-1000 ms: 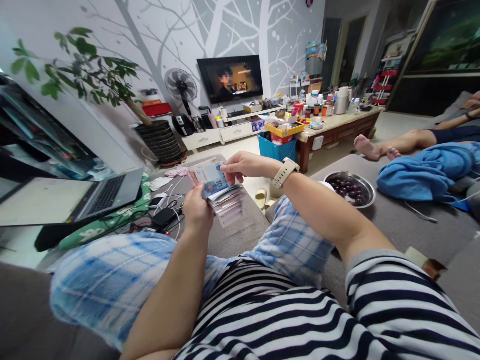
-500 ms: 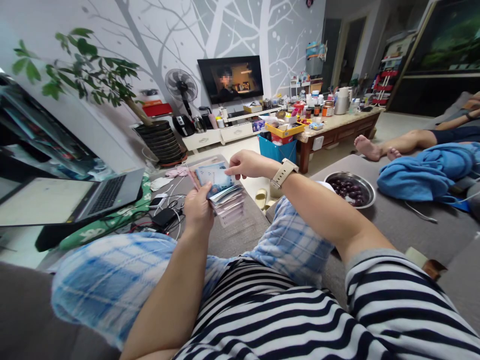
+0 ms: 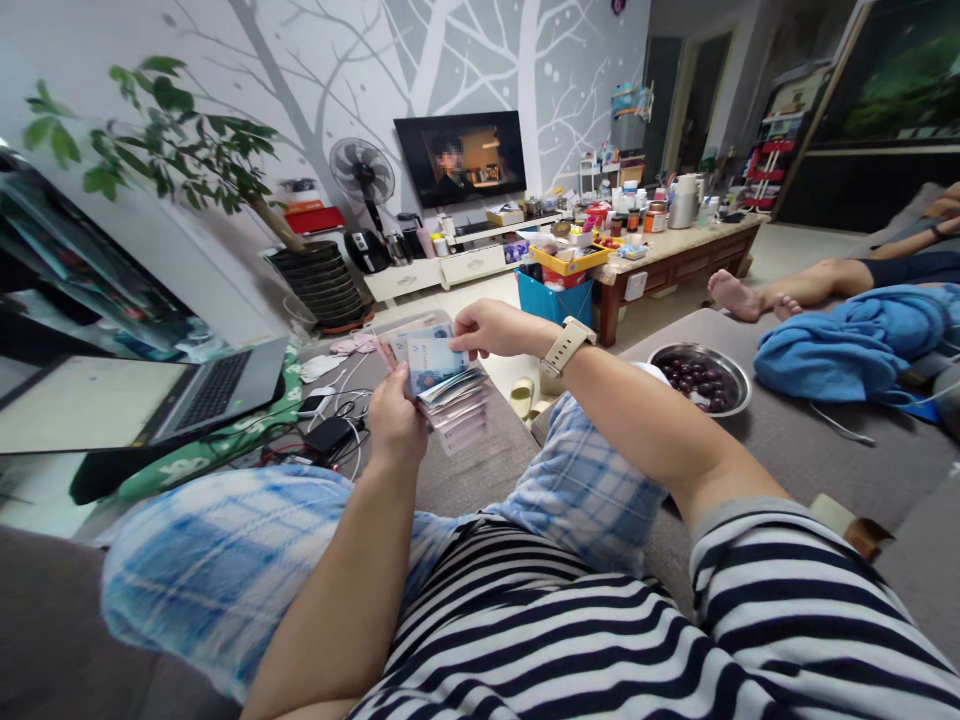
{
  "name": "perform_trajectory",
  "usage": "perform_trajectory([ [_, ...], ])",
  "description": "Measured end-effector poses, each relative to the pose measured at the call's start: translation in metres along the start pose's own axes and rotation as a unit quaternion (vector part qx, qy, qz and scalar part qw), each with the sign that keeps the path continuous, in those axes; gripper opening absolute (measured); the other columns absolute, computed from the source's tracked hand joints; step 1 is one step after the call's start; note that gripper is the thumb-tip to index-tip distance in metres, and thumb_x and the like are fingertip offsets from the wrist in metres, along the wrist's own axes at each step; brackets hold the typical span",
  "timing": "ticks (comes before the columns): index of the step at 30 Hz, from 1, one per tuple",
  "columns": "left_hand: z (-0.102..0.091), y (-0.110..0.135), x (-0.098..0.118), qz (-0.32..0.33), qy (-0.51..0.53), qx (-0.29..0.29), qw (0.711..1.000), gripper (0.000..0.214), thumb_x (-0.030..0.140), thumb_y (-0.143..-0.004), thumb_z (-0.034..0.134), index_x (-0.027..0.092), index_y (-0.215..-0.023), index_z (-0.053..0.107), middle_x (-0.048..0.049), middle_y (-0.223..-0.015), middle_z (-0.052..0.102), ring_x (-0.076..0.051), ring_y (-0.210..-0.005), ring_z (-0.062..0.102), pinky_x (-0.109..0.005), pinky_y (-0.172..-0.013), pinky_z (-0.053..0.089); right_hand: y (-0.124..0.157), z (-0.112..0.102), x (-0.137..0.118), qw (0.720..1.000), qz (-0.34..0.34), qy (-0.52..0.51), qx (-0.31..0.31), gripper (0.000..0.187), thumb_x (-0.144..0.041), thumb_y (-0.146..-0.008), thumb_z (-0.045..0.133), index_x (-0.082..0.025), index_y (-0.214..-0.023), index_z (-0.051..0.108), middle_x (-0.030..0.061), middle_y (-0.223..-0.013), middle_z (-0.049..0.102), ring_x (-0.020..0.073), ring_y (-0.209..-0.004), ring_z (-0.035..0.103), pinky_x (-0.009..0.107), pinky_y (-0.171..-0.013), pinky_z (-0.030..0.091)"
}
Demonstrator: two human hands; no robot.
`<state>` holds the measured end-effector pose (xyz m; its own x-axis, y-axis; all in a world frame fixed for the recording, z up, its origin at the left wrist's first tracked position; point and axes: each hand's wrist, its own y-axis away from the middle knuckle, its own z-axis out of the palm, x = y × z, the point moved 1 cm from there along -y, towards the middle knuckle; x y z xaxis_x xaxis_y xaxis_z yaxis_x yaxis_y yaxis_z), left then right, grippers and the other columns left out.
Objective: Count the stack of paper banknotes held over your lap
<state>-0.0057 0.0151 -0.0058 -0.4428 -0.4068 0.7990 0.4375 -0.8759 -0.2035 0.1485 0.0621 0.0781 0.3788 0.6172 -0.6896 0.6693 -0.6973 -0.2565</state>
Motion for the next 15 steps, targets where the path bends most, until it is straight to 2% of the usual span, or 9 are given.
perform_trajectory([
  [7, -0.0023, -0.0011, -0.0011, 0.008, -0.011, 0.007, 1.0, 0.026, 0.033, -0.067, 0.063, 0.011, -0.08, 0.064, -0.0042, -0.074, 0.066, -0.018, -0.077, 0.063, -0.029, -0.072, 0.048, 0.0019, -0.0006, -0.0047, 1.0, -0.015, -0.015, -0.015, 0.017, -0.021, -0.079, 0.056, -0.012, -0.065, 0.056, -0.002, -0.054, 0.054, 0.005, -0.047, 0.046, 0.019, -0.047, 0.034],
  [15, -0.0049, -0.0035, -0.0037, 0.009, -0.02, 0.008, 1.0, 0.028, 0.036, -0.066, 0.064, 0.012, -0.082, 0.063, -0.0037, -0.076, 0.065, -0.016, -0.073, 0.062, -0.028, -0.068, 0.047, 0.0004, 0.0003, -0.0022, 0.999, -0.023, -0.034, -0.02, 0.013, -0.019, -0.079, 0.056, -0.012, -0.068, 0.057, -0.0017, -0.055, 0.056, 0.0049, -0.047, 0.046, 0.018, -0.046, 0.035],
])
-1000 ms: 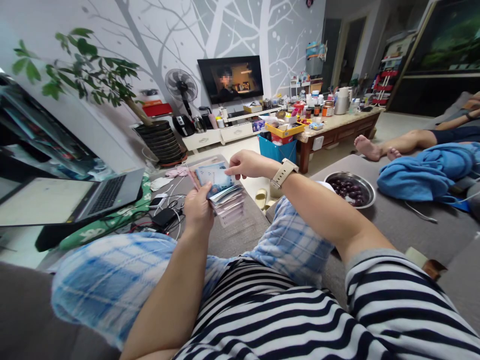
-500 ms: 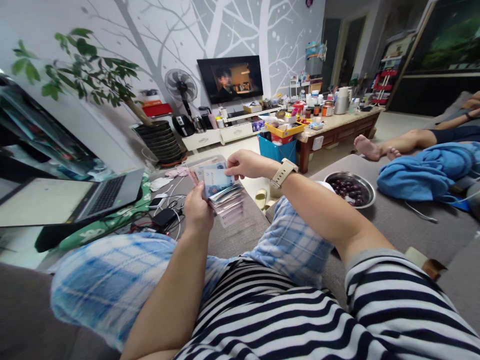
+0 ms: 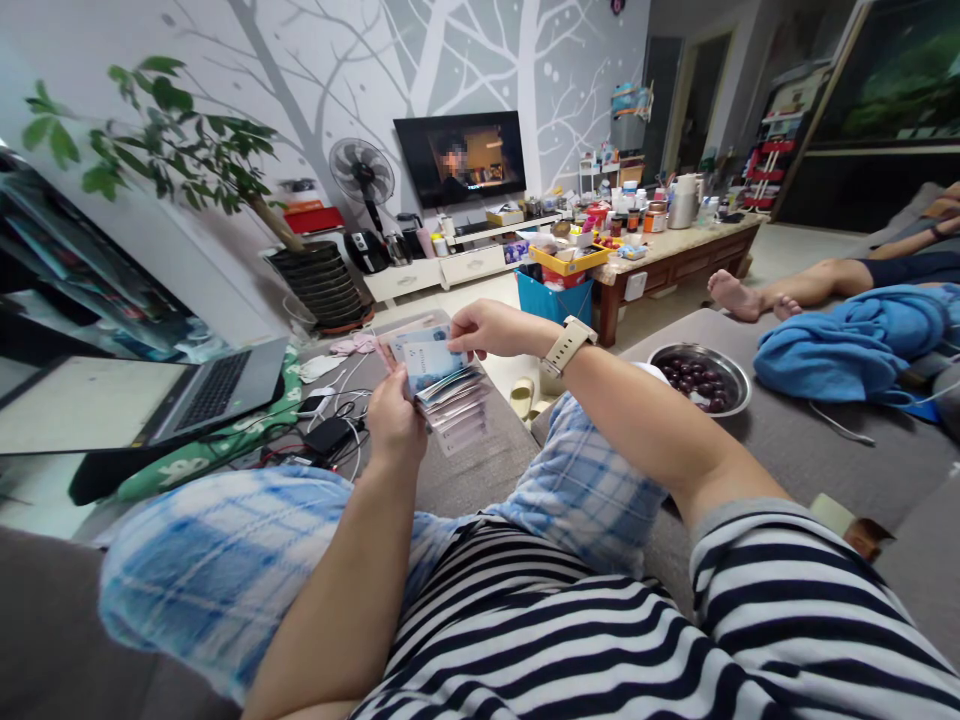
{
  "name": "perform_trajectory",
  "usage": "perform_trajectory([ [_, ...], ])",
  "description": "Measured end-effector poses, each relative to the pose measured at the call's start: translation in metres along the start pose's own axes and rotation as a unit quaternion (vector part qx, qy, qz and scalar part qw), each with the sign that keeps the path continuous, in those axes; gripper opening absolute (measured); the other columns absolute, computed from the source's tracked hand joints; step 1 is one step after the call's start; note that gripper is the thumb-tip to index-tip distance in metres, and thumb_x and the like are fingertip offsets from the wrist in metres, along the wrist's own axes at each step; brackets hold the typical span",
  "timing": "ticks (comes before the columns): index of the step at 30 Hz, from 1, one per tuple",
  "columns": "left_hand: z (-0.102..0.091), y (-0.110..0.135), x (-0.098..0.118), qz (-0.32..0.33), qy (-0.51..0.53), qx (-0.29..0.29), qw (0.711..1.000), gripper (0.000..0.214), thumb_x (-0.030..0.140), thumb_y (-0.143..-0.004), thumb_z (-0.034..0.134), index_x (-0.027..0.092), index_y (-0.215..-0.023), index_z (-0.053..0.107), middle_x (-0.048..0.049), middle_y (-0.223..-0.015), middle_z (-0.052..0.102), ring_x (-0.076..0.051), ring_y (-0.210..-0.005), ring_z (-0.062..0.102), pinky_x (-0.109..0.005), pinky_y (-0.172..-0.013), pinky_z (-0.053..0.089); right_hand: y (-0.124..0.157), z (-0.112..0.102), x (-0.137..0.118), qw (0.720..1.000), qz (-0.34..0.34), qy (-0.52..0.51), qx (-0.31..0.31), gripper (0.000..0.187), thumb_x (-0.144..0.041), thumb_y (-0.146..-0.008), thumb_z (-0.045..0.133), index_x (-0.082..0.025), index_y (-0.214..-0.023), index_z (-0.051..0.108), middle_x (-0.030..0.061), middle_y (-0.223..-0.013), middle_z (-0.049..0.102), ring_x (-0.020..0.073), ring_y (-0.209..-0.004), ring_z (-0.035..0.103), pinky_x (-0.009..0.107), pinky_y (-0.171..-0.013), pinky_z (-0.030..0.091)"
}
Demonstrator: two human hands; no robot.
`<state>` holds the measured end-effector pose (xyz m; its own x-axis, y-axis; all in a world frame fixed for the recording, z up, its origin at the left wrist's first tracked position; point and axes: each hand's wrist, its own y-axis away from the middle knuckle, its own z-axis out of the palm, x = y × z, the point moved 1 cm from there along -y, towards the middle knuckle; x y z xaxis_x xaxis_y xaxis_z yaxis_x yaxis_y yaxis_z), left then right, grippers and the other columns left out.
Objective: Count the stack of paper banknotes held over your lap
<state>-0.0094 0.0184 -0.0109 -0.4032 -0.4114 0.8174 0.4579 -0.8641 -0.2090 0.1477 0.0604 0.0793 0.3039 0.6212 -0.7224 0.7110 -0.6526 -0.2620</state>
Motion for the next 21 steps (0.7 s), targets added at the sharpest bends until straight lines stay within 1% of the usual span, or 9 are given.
perform_trajectory([
  [5, -0.0001, -0.0008, -0.0003, -0.005, -0.004, 0.01, 1.0, 0.029, 0.036, -0.065, 0.064, 0.012, -0.081, 0.062, -0.0039, -0.076, 0.065, -0.017, -0.074, 0.062, -0.028, -0.07, 0.047, 0.0007, 0.0, -0.0015, 1.0, 0.008, 0.001, -0.006, 0.012, -0.017, -0.079, 0.055, -0.012, -0.068, 0.058, -0.0017, -0.056, 0.056, 0.0051, -0.047, 0.046, 0.019, -0.047, 0.036],
  [8, 0.0008, -0.0003, 0.0002, -0.001, 0.005, 0.005, 1.0, 0.027, 0.034, -0.065, 0.064, 0.012, -0.08, 0.063, -0.0043, -0.077, 0.066, -0.017, -0.074, 0.063, -0.029, -0.071, 0.047, 0.0009, 0.0, -0.0025, 1.0, 0.011, 0.004, -0.009, 0.012, -0.017, -0.079, 0.055, -0.012, -0.068, 0.058, -0.0017, -0.056, 0.057, 0.0052, -0.047, 0.047, 0.019, -0.048, 0.037],
  [13, 0.002, 0.0016, 0.0023, 0.01, 0.011, 0.012, 1.0, 0.021, 0.031, -0.066, 0.064, 0.012, -0.075, 0.063, -0.0043, -0.075, 0.066, -0.015, -0.069, 0.062, -0.028, -0.072, 0.047, 0.0013, -0.0003, -0.003, 1.0, 0.013, 0.005, -0.013, 0.012, -0.017, -0.079, 0.055, -0.012, -0.068, 0.058, -0.0014, -0.056, 0.057, 0.0052, -0.048, 0.047, 0.019, -0.048, 0.037],
  [17, 0.0025, 0.0024, 0.0033, -0.007, -0.001, 0.011, 1.0, 0.023, 0.032, -0.067, 0.063, 0.012, -0.078, 0.064, -0.0049, -0.076, 0.066, -0.016, -0.069, 0.062, -0.029, -0.071, 0.047, 0.0015, -0.0007, -0.0019, 1.0, 0.004, 0.009, -0.018, 0.013, -0.019, -0.079, 0.055, -0.013, -0.069, 0.058, -0.0016, -0.056, 0.057, 0.0053, -0.048, 0.047, 0.019, -0.049, 0.037],
  [21, 0.0029, 0.0026, 0.0036, -0.005, 0.002, 0.009, 1.0, 0.025, 0.032, -0.067, 0.063, 0.011, -0.08, 0.064, -0.0051, -0.078, 0.066, -0.016, -0.071, 0.063, -0.03, -0.072, 0.047, 0.0012, -0.0005, -0.0007, 1.0, 0.003, 0.006, -0.016, 0.012, -0.019, -0.079, 0.055, -0.013, -0.069, 0.058, -0.002, -0.055, 0.056, 0.0055, -0.048, 0.047, 0.019, -0.049, 0.037],
])
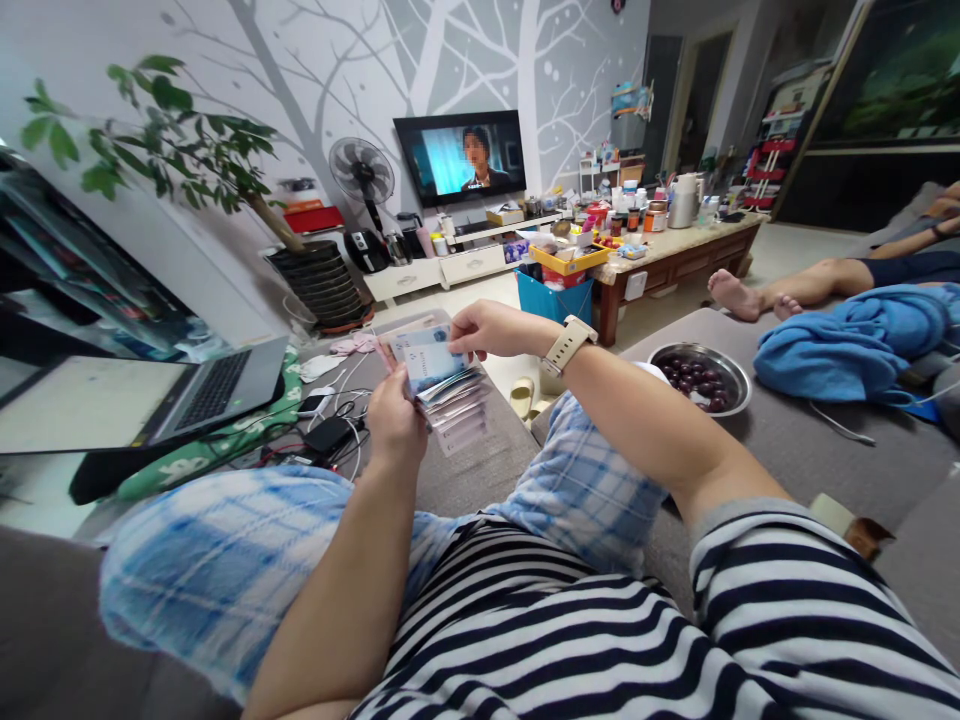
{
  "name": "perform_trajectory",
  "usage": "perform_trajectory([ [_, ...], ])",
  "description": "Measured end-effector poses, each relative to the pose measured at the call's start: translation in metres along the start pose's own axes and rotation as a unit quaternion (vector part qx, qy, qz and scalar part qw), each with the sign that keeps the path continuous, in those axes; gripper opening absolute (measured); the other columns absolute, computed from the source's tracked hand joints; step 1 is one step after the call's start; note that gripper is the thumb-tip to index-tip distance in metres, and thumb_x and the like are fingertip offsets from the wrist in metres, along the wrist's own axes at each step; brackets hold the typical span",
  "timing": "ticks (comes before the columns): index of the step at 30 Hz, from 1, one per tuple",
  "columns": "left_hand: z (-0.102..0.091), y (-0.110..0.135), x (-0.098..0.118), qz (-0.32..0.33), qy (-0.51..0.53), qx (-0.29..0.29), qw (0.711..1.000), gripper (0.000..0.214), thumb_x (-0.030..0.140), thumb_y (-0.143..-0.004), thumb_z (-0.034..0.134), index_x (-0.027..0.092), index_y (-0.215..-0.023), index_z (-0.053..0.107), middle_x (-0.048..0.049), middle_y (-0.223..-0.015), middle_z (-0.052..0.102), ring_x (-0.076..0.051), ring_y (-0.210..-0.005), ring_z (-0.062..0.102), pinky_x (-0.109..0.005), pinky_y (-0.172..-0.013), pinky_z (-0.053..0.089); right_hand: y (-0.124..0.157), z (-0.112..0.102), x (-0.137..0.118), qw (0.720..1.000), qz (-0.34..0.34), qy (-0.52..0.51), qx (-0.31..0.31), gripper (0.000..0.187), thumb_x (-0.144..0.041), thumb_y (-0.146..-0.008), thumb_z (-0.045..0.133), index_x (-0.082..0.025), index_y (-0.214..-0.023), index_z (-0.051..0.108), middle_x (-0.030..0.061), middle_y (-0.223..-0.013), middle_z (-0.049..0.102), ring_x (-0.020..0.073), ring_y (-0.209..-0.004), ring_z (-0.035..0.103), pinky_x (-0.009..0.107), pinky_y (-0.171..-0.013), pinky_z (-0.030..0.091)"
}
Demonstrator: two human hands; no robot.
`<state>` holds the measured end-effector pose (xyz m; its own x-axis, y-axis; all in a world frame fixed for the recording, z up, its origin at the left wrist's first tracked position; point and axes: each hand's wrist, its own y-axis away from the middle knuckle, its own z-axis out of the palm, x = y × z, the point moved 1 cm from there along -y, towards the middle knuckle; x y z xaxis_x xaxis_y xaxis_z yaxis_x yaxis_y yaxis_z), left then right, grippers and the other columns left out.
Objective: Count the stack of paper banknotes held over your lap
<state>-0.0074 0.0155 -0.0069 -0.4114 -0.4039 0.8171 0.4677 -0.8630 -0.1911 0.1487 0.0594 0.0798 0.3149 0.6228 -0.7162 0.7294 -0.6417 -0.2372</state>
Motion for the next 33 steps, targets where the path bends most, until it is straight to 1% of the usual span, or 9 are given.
perform_trajectory([
  [5, -0.0001, 0.0008, 0.0011, 0.003, -0.015, 0.014, 1.0, 0.025, 0.034, -0.066, 0.063, 0.011, -0.077, 0.064, -0.0048, -0.076, 0.065, -0.016, -0.07, 0.062, -0.029, -0.071, 0.047, -0.0002, 0.0004, 0.0003, 1.0, -0.003, -0.005, -0.001, 0.011, -0.018, -0.079, 0.055, -0.013, -0.07, 0.059, -0.0024, -0.055, 0.055, 0.0055, -0.048, 0.046, 0.019, -0.049, 0.036],
  [14, 0.0023, 0.0015, 0.0025, -0.001, 0.011, 0.006, 1.0, 0.021, 0.03, -0.066, 0.064, 0.011, -0.076, 0.064, -0.005, -0.075, 0.067, -0.016, -0.07, 0.063, -0.029, -0.072, 0.048, -0.0004, 0.0002, 0.0006, 1.0, 0.002, 0.002, 0.001, 0.011, -0.018, -0.079, 0.055, -0.013, -0.071, 0.059, -0.0025, -0.054, 0.054, 0.0057, -0.048, 0.046, 0.019, -0.049, 0.037],
  [20, 0.0012, -0.0002, 0.0021, -0.002, 0.001, 0.013, 1.0, 0.02, 0.029, -0.068, 0.063, 0.011, -0.077, 0.064, -0.0054, -0.076, 0.067, -0.016, -0.069, 0.063, -0.029, -0.074, 0.048, -0.001, 0.0002, 0.0016, 1.0, -0.003, -0.001, -0.005, 0.01, -0.018, -0.078, 0.055, -0.012, -0.071, 0.059, -0.0029, -0.054, 0.053, 0.0055, -0.048, 0.046, 0.019, -0.048, 0.036],
  [28, 0.0014, -0.0014, 0.0008, -0.002, 0.02, 0.004, 1.0, 0.019, 0.028, -0.069, 0.063, 0.011, -0.078, 0.064, -0.0056, -0.077, 0.068, -0.016, -0.07, 0.064, -0.03, -0.075, 0.048, 0.0009, 0.0005, -0.0035, 1.0, 0.002, -0.011, 0.0, 0.011, -0.015, -0.079, 0.054, -0.012, -0.069, 0.058, -0.0038, -0.052, 0.05, 0.0052, -0.047, 0.044, 0.019, -0.048, 0.035],
  [33, 0.0023, 0.0, 0.0019, 0.001, 0.02, -0.006, 1.0, 0.02, 0.028, -0.068, 0.062, 0.01, -0.077, 0.065, -0.0049, -0.075, 0.068, -0.015, -0.067, 0.063, -0.029, -0.073, 0.048, 0.0008, 0.0, -0.0029, 1.0, -0.009, -0.024, 0.0, 0.011, -0.016, -0.079, 0.055, -0.012, -0.069, 0.057, -0.0037, -0.053, 0.05, 0.0055, -0.048, 0.045, 0.019, -0.049, 0.035],
])
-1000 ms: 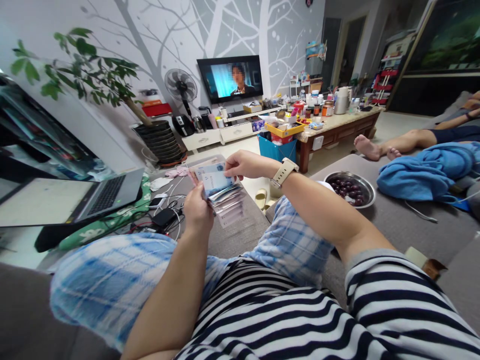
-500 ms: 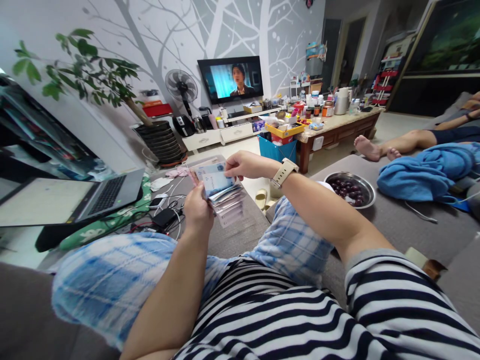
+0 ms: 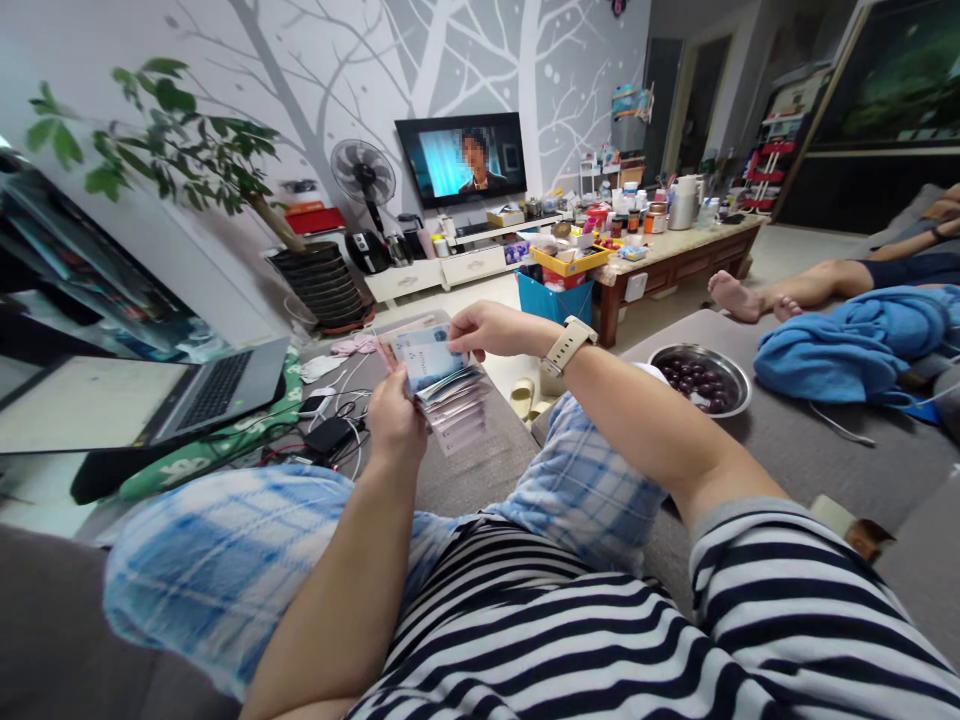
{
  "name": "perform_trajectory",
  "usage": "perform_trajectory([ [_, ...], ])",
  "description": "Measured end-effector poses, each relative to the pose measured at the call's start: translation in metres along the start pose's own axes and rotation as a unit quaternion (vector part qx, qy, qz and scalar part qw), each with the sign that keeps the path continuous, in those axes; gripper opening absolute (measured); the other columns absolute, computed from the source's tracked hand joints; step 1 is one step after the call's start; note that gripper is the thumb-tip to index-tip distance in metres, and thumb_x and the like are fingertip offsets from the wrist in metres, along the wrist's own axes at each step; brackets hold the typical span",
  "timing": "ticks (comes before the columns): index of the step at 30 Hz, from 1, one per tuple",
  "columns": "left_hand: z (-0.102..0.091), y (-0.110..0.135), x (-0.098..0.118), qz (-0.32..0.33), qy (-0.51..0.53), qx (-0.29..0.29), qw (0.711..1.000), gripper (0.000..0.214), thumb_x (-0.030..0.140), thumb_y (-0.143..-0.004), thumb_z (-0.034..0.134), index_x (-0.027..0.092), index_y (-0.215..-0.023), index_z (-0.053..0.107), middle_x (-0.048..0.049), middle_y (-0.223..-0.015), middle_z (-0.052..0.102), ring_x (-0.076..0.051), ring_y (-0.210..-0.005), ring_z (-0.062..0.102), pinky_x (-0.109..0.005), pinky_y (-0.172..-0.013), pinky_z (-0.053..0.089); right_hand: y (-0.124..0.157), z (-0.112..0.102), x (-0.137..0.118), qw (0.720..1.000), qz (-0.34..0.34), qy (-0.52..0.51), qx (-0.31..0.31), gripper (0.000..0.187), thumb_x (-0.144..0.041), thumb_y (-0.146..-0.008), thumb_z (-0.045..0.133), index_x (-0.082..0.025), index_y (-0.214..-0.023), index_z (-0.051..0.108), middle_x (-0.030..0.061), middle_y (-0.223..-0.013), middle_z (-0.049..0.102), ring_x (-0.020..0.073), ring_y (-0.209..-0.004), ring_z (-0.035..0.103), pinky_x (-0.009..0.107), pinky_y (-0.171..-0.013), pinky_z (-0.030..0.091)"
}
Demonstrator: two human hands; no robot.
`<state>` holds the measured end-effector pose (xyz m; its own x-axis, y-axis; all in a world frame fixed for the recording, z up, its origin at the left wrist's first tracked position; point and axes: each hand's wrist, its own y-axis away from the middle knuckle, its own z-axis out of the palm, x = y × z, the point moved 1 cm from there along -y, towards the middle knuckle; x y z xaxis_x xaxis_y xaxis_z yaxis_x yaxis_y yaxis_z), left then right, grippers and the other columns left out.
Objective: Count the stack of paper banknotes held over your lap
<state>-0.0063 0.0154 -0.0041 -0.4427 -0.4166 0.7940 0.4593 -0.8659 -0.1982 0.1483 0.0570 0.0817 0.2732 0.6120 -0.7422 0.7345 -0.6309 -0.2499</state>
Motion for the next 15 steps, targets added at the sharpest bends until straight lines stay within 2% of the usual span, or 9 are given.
perform_trajectory([
  [7, -0.0026, -0.0013, -0.0019, -0.008, -0.007, -0.014, 1.0, 0.024, 0.031, -0.067, 0.063, 0.011, -0.08, 0.065, -0.0034, -0.075, 0.066, -0.016, -0.071, 0.062, -0.029, -0.072, 0.047, -0.0017, -0.0016, 0.0036, 0.999, -0.031, -0.033, 0.002, 0.009, -0.015, -0.079, 0.055, -0.011, -0.071, 0.057, -0.0039, -0.056, 0.05, 0.0049, -0.05, 0.046, 0.018, -0.049, 0.036],
  [15, -0.0024, 0.0006, 0.001, -0.004, -0.039, -0.012, 0.999, 0.023, 0.032, -0.068, 0.061, 0.012, -0.079, 0.065, -0.0031, -0.075, 0.066, -0.016, -0.069, 0.061, -0.027, -0.068, 0.047, -0.0011, -0.0018, 0.0016, 0.995, -0.052, -0.076, -0.026, 0.001, -0.012, -0.077, 0.058, -0.011, -0.077, 0.058, -0.0033, -0.061, 0.052, 0.0046, -0.052, 0.047, 0.018, -0.05, 0.038],
])
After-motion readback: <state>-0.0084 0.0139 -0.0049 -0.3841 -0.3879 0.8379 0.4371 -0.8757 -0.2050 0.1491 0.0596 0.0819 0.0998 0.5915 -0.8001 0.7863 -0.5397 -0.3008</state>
